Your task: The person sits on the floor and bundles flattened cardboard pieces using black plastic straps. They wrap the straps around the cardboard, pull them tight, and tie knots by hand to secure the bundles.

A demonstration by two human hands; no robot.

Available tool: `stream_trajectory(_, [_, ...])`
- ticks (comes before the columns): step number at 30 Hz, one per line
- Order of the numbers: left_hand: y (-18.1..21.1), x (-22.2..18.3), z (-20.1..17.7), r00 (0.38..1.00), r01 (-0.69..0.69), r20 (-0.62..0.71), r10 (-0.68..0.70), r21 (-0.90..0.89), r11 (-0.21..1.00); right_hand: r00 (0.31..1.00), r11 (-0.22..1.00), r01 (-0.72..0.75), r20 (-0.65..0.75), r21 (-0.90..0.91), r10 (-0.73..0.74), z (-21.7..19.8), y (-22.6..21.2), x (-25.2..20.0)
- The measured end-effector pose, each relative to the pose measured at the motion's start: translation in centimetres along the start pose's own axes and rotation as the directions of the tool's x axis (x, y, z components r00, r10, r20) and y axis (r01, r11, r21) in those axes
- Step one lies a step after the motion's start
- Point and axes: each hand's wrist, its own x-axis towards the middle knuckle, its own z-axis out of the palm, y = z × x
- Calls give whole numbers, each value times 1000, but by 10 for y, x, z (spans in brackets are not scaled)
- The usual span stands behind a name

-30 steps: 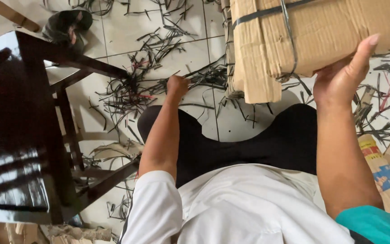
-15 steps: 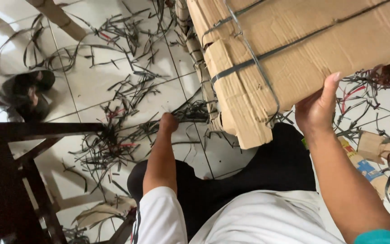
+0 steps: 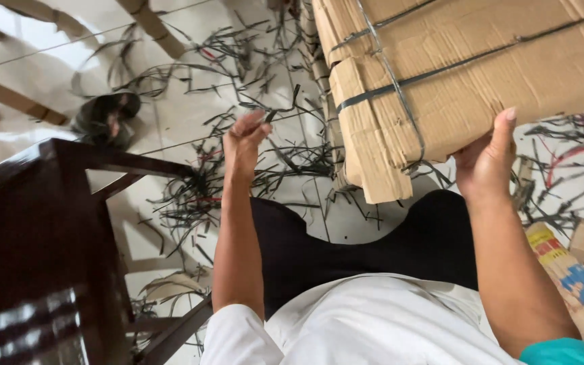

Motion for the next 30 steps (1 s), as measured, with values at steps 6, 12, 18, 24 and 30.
stream_trajectory(6, [105,-52,6,877,-356,139,459,-452,818,987,896,-146,4,-419,162,-30,-21,-12])
stream_trajectory(12, [155,-86,40,826,-355,142,546,-622,698,995,478,-19,32,-878,97,-43,-57,-57])
stream_trajectory(18, [199,-138,73,671,-323,414,615,-583,745,477,503,828,783,-248,-399,27,-77,-82])
stream_trajectory(24, [212,-139,100,515,-108,576,635,-691,715,340,557,766,938,-320,72,93,-63,-76])
stream_trajectory(30, [199,-124,101,782,-255,225,581,-736,627,487,972,236,863,17,-133,49,-72,-51])
